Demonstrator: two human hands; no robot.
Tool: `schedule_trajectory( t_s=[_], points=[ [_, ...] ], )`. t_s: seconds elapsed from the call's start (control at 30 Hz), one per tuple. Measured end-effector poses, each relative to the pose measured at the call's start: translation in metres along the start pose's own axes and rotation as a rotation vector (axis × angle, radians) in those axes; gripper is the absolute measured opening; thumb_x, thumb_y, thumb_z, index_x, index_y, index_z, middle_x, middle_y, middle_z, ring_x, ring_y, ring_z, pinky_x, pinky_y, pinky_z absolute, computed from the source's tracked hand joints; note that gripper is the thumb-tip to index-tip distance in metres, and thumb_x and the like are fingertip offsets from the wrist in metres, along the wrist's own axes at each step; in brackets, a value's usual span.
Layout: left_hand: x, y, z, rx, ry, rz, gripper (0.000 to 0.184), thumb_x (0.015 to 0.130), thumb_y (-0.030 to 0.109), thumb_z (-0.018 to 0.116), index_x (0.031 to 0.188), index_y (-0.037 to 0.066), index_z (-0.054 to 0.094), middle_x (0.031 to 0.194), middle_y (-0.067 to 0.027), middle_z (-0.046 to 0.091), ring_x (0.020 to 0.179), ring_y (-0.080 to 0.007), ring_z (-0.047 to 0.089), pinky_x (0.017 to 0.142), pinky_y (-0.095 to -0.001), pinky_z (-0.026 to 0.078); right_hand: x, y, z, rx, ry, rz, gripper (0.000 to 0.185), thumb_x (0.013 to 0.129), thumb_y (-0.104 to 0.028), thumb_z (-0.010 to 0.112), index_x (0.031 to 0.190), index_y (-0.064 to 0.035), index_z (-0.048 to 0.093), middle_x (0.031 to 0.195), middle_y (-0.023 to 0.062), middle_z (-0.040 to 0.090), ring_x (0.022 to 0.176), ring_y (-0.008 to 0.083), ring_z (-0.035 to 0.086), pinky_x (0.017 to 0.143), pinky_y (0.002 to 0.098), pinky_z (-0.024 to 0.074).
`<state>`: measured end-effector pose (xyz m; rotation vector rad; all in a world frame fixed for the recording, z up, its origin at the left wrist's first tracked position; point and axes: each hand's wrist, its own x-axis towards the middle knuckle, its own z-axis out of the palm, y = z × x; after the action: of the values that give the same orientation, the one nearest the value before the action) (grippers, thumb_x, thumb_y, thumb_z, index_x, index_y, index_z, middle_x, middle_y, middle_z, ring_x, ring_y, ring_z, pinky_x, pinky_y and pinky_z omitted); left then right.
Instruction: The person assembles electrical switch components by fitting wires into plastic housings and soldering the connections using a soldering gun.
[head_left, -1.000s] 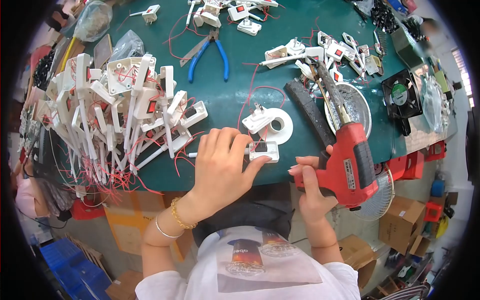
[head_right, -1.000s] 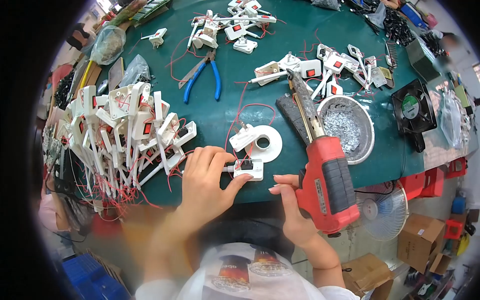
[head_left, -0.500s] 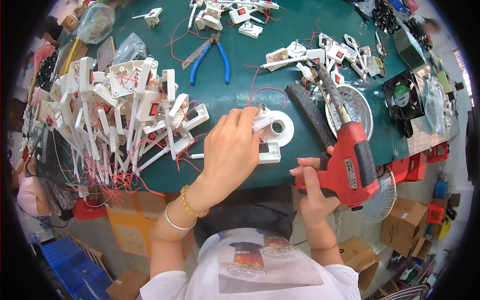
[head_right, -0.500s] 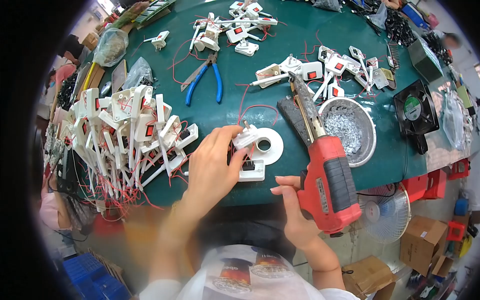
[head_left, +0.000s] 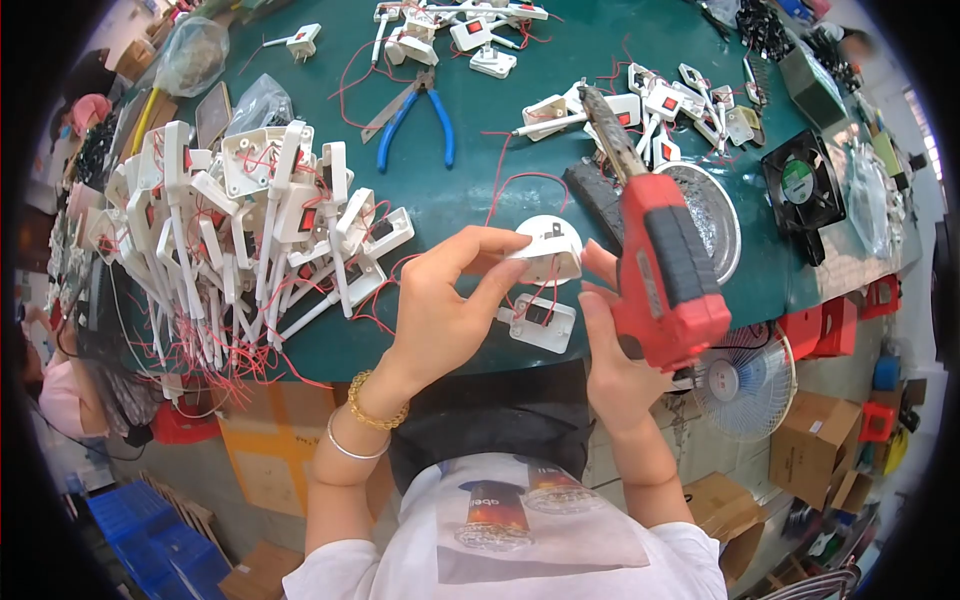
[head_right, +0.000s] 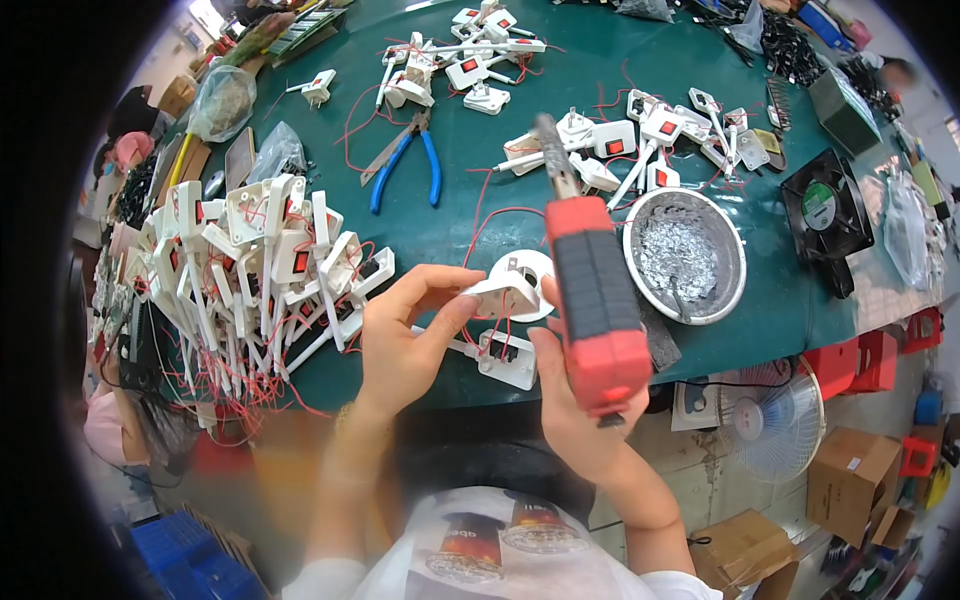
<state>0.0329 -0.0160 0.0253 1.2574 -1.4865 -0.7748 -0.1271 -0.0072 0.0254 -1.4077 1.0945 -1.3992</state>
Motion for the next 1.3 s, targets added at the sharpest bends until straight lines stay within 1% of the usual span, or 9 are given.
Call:
schedule_trajectory(
  t_s=[0.07, 0.17, 0.27, 0.5, 0.57, 0.87, 1.2, 1.27, 1.3],
  points=[
    [0.0, 0.006, -0.001, -0.189, -0.083, -0.194, 0.017, 0.085, 0.004, 0.059, 0.1, -0.005, 0.06, 0.089, -0.0105, 0.065, 0.078, -0.0124, 0.062, 0.068, -0.0245, 0.05, 0.002, 0.012, -0.002, -0.056, 0.008, -0.086, 0.041, 0.079, 0.009, 0.061, 0.117, 0.0059, 0.044, 0.11, 0.0144, 0.059, 0.097, 0.0158, 0.059, 0.081, 0.0257, 0.0454],
    [-0.003, 0.006, 0.0, -0.295, -0.125, -0.28, 0.019, 0.086, 0.003, 0.058, 0.103, -0.006, 0.059, 0.09, -0.0118, 0.064, 0.079, -0.0128, 0.062, 0.068, -0.0243, 0.051, 0.003, 0.019, 0.002, -0.131, 0.048, -0.129, 0.035, 0.079, 0.008, 0.062, 0.11, 0.008, 0.045, 0.1, 0.0154, 0.062, 0.084, 0.0145, 0.061, 0.074, 0.0242, 0.047],
    [-0.009, 0.004, 0.004, -0.377, -0.042, -0.274, 0.024, 0.083, 0.004, 0.061, 0.106, -0.003, 0.058, 0.092, -0.0094, 0.066, 0.081, -0.0141, 0.064, 0.07, -0.0251, 0.051, 0.004, 0.015, 0.004, 0.015, 0.073, -0.083, 0.033, 0.079, 0.007, 0.062, 0.109, 0.0083, 0.048, 0.097, 0.0141, 0.064, 0.082, 0.0129, 0.06, 0.072, 0.0236, 0.0467],
    [-0.023, 0.006, 0.009, -0.285, -0.021, -0.129, 0.032, 0.08, 0.003, 0.064, 0.109, -0.003, 0.053, 0.09, -0.01, 0.066, 0.082, -0.0158, 0.065, 0.072, -0.0266, 0.051, 0.005, 0.011, 0.001, -0.067, 0.108, -0.144, 0.023, 0.081, 0.002, 0.062, 0.103, 0.007, 0.057, 0.096, 0.0097, 0.065, 0.08, 0.0098, 0.059, 0.069, 0.0228, 0.0461],
    [-0.024, 0.009, 0.006, -0.056, -0.036, -0.157, 0.03, 0.079, 0.001, 0.064, 0.106, -0.003, 0.054, 0.083, -0.0101, 0.068, 0.077, -0.0158, 0.066, 0.07, -0.026, 0.051, 0.004, 0.006, 0.001, -0.067, 0.104, -0.084, 0.022, 0.082, 0.001, 0.061, 0.102, 0.0069, 0.057, 0.094, 0.0092, 0.066, 0.079, 0.0093, 0.059, 0.069, 0.0227, 0.0457],
    [-0.026, 0.01, 0.004, -0.171, 0.071, -0.141, 0.01, 0.081, -0.001, 0.061, 0.09, -0.003, 0.062, 0.078, -0.01, 0.067, 0.073, -0.0157, 0.067, 0.064, -0.0236, 0.051, 0.006, 0.002, 0.0, -0.057, 0.092, -0.087, 0.025, 0.085, 0.0, 0.058, 0.108, 0.0081, 0.052, 0.1, 0.0113, 0.063, 0.078, 0.0091, 0.056, 0.068, 0.0227, 0.045],
    [-0.027, 0.005, 0.003, -0.237, 0.084, -0.103, 0.01, 0.083, 0.0, 0.059, 0.092, -0.003, 0.061, 0.077, -0.0102, 0.067, 0.073, -0.0157, 0.067, 0.064, -0.0237, 0.051, 0.004, 0.001, 0.0, -0.016, 0.134, -0.02, 0.027, 0.085, 0.0, 0.057, 0.109, 0.0087, 0.049, 0.1, 0.0135, 0.063, 0.076, 0.0085, 0.055, 0.068, 0.0226, 0.0459],
    [-0.027, 0.005, 0.002, -0.244, 0.076, -0.101, 0.01, 0.084, 0.0, 0.059, 0.092, -0.003, 0.061, 0.076, -0.0099, 0.067, 0.073, -0.0156, 0.067, 0.063, -0.0235, 0.051, 0.005, 0.005, 0.001, -0.027, 0.207, -0.061, 0.037, 0.08, 0.002, 0.06, 0.113, 0.0106, 0.046, 0.094, 0.0188, 0.064, 0.068, 0.0107, 0.059, 0.055, 0.0201, 0.0442],
    [-0.027, 0.004, 0.002, -0.244, 0.077, -0.102, 0.01, 0.084, 0.0, 0.059, 0.092, -0.003, 0.061, 0.076, -0.0099, 0.067, 0.073, -0.0156, 0.067, 0.063, -0.0235, 0.051, 0.005, 0.004, 0.0, -0.027, 0.206, -0.061, 0.037, 0.08, 0.002, 0.06, 0.113, 0.0106, 0.046, 0.094, 0.0188, 0.064, 0.068, 0.0107, 0.059, 0.055, 0.0201, 0.0442]
  ],
)
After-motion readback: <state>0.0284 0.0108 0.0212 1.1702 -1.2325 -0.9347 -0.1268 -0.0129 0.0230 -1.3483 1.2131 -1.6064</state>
